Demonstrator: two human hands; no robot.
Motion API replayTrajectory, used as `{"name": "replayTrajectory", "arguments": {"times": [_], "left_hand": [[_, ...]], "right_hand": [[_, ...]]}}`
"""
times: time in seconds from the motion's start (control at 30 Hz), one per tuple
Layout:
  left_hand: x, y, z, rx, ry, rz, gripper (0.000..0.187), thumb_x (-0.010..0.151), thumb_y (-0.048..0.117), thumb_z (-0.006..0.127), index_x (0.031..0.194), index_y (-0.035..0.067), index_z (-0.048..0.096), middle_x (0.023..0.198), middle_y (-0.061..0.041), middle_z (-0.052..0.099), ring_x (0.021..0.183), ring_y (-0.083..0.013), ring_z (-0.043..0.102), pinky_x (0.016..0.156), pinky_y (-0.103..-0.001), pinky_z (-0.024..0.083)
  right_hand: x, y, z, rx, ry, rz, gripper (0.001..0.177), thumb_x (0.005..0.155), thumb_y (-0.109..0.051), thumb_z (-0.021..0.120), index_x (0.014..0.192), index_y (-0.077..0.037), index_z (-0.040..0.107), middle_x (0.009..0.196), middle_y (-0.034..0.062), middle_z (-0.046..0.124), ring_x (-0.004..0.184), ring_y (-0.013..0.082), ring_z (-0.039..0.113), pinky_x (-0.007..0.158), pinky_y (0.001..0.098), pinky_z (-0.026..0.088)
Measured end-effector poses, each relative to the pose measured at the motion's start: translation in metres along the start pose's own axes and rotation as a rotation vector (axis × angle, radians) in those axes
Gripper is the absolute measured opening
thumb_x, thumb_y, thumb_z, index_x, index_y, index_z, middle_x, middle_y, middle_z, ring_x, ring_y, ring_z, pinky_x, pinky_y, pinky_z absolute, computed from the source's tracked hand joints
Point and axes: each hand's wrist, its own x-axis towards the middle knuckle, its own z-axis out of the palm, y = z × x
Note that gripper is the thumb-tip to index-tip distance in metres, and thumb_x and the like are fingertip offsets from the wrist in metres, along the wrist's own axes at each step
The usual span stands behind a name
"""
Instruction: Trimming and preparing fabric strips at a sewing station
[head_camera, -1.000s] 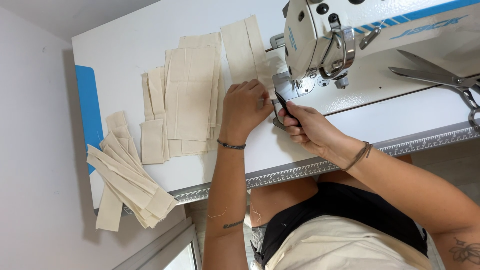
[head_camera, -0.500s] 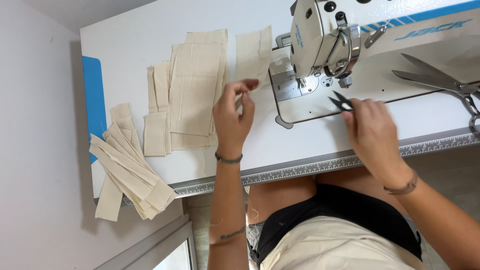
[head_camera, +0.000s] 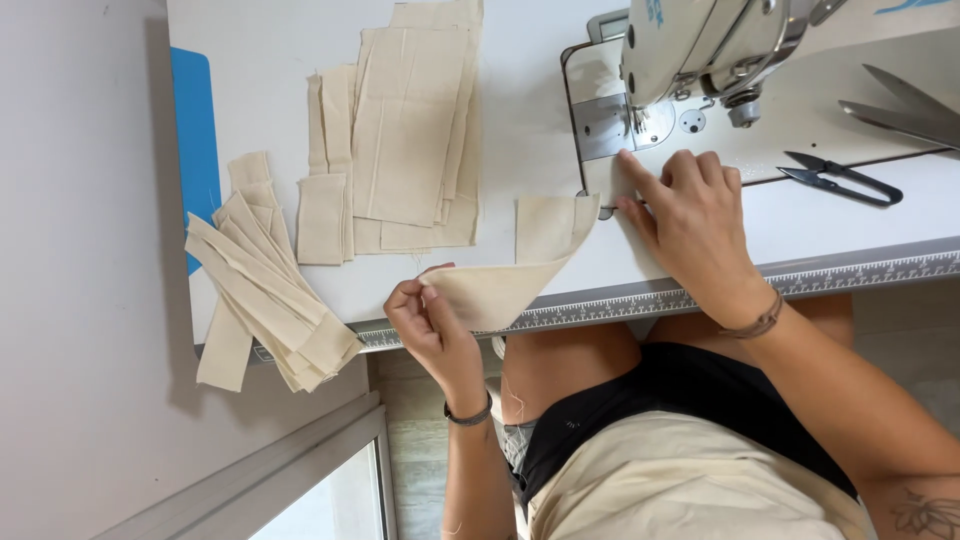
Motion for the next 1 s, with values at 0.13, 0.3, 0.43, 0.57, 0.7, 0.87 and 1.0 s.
{"name": "replayTrajectory", "arguments": {"times": [0.13, 0.3, 0.43, 0.57, 0.7, 0.87, 1.0], "left_hand": [[0.015, -0.024, 0.004, 0.072, -0.055, 0.050, 0.017, 0.104, 0.004, 0.053, 0.120, 0.000, 0.055, 0.112, -0.019, 0.069, 0.101, -0.0259, 0.072, 0.090, -0.032, 0.061], [0.018, -0.021, 0.001, 0.126, -0.110, 0.051, 0.020, 0.105, 0.013, 0.054, 0.122, 0.002, 0.057, 0.114, -0.015, 0.071, 0.106, -0.0247, 0.072, 0.091, -0.032, 0.061], [0.019, -0.020, -0.002, 0.158, -0.128, 0.038, 0.021, 0.104, 0.012, 0.055, 0.123, 0.003, 0.057, 0.115, -0.014, 0.071, 0.107, -0.0238, 0.072, 0.088, -0.033, 0.061], [0.027, -0.014, -0.001, 0.186, -0.190, 0.051, 0.038, 0.103, 0.022, 0.060, 0.137, 0.008, 0.052, 0.119, -0.016, 0.072, 0.114, -0.0273, 0.072, 0.093, -0.037, 0.060], [0.028, -0.020, -0.007, -0.091, -0.288, -0.056, 0.038, 0.099, 0.022, 0.069, 0.133, 0.009, 0.059, 0.105, -0.009, 0.072, 0.073, -0.0102, 0.064, 0.065, -0.022, 0.058], [0.035, 0.015, -0.017, -0.328, -0.398, 0.204, 0.007, 0.099, 0.004, 0.068, 0.102, 0.010, 0.067, 0.094, -0.011, 0.072, 0.086, -0.0195, 0.074, 0.070, -0.022, 0.062], [0.039, 0.022, -0.013, -0.364, -0.193, -0.033, 0.022, 0.099, 0.014, 0.069, 0.119, 0.006, 0.063, 0.083, -0.001, 0.060, 0.068, -0.0094, 0.064, 0.056, -0.020, 0.054]], "right_hand": [[0.025, 0.001, 0.022, -0.351, -0.130, 0.014, 0.052, 0.113, -0.063, 0.047, 0.152, -0.031, 0.061, 0.069, -0.0085, 0.046, 0.065, 0.0090, 0.041, 0.065, 0.0239, 0.037], [0.028, 0.012, 0.022, -0.488, -0.079, 0.034, 0.047, 0.108, -0.066, 0.065, 0.139, -0.032, 0.073, 0.059, -0.0118, 0.046, 0.059, 0.0066, 0.042, 0.064, 0.0228, 0.034], [0.017, 0.028, 0.015, -0.826, -0.055, 0.023, 0.053, 0.107, -0.088, 0.061, 0.132, -0.042, 0.072, 0.057, -0.0221, 0.040, 0.059, -0.0048, 0.035, 0.063, 0.0113, 0.032], [-0.005, 0.040, 0.028, -0.756, -0.014, 0.036, 0.060, 0.128, -0.072, 0.044, 0.140, -0.025, 0.078, 0.074, -0.0136, 0.055, 0.068, 0.0081, 0.056, 0.071, 0.0234, 0.041], [0.001, 0.000, 0.009, 0.016, -0.027, -0.065, 0.061, 0.106, -0.064, 0.055, 0.135, -0.011, 0.069, 0.112, 0.0043, 0.065, 0.106, 0.0204, 0.056, 0.097, 0.0350, 0.038], [0.002, -0.038, -0.018, 0.489, -0.184, -0.311, 0.064, 0.085, -0.044, 0.076, 0.140, -0.015, 0.060, 0.146, -0.0002, 0.062, 0.145, 0.0253, 0.051, 0.120, 0.0437, 0.030], [-0.011, -0.012, -0.026, 0.836, -0.170, -0.011, 0.011, 0.088, -0.013, 0.076, 0.093, -0.005, 0.071, 0.101, 0.0090, 0.076, 0.099, 0.0202, 0.073, 0.091, 0.0349, 0.051]]}}
